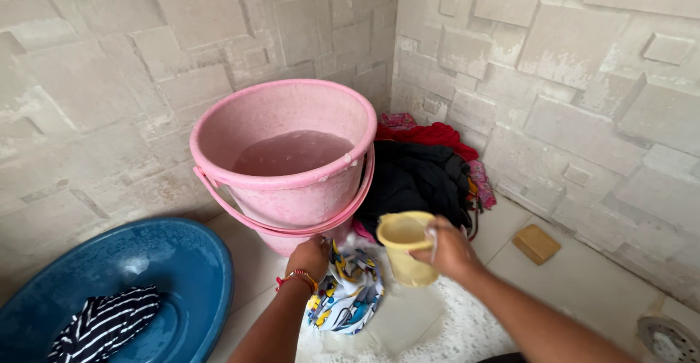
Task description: The person washes a patterned cloth by hand on the tiled floor. They scrub the cloth with a bar of soap, rinse it by pouring water from a yellow cup, and wring out the excess water.
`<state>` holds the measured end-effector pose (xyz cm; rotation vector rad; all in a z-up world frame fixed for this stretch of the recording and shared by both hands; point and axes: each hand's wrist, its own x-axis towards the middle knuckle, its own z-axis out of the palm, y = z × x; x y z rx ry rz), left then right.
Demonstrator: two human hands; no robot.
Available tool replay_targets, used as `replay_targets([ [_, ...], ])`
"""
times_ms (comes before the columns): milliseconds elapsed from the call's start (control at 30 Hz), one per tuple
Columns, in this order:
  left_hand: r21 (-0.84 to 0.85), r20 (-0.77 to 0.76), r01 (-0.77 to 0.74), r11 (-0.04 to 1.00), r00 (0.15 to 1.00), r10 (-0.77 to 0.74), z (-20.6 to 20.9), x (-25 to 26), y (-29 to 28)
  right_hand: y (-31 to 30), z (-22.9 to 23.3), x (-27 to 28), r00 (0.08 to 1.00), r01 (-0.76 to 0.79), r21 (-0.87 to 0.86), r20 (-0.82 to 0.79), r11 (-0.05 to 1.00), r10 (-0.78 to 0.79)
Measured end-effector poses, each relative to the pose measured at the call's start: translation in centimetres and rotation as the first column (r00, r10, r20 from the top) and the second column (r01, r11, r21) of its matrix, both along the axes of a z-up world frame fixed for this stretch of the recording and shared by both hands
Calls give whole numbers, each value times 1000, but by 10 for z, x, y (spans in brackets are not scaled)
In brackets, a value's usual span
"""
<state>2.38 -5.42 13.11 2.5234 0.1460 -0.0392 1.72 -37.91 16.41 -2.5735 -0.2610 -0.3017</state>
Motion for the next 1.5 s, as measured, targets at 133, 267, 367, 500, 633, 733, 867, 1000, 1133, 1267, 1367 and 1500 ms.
replay_targets([
  [133, -173, 148, 64, 983, 988, -38, 17, -6, -15, -15, -73, -16, 996, 24, 95, -83, 995, -16],
  [267, -250, 132, 156, 956, 983, -126, 37, -13, -42, 10, -54, -26, 975, 21, -310, 216, 951, 49],
  [367, -296, 462, 319, 900, 873, -157, 63, -22, -63, 53, -17, -30, 897, -220, -162, 353, 962, 265],
  [500, -381, 200, 235, 894, 965, -169, 105, -39, -68, 90, 6, -3, 906, -267, 444, -188, 855, 380],
  [633, 312, 3, 274, 910, 957, -289, 99, -36, -22, 85, 35, 20, 938, -53, 526, -264, 849, 222],
  [733, 163, 24, 67, 984, 997, -72, 67, -21, 18, 69, 62, 28, 936, 120, 642, -327, 757, 129],
  [867, -85, 286, -19, 996, 957, 42, 40, 6, 28, 71, 60, 29, 927, 130, 807, -305, 576, 218],
  [1000, -435, 345, -19, 900, 920, 186, 77, 14, -13, 94, 42, 17, 865, -131, 789, -205, 600, 457],
  [1133, -781, 334, 232, 579, 940, 73, 145, -17, -50, 123, 55, 7, 895, -198, 709, -151, 677, 420],
  [1267, -424, 774, 509, 749, 633, 8, 176, -58, -49, 131, 114, -2, 899, 0, 915, -177, 403, 401],
  [1367, -209, 828, 486, 849, 550, -111, 157, -74, -41, 128, 165, -13, 841, 54, 998, -56, 20, 538],
  [1500, -430, 348, 157, 889, 938, 2, 78, -59, -37, 117, 206, -22, 758, -64, 992, 121, -112, 641],
])
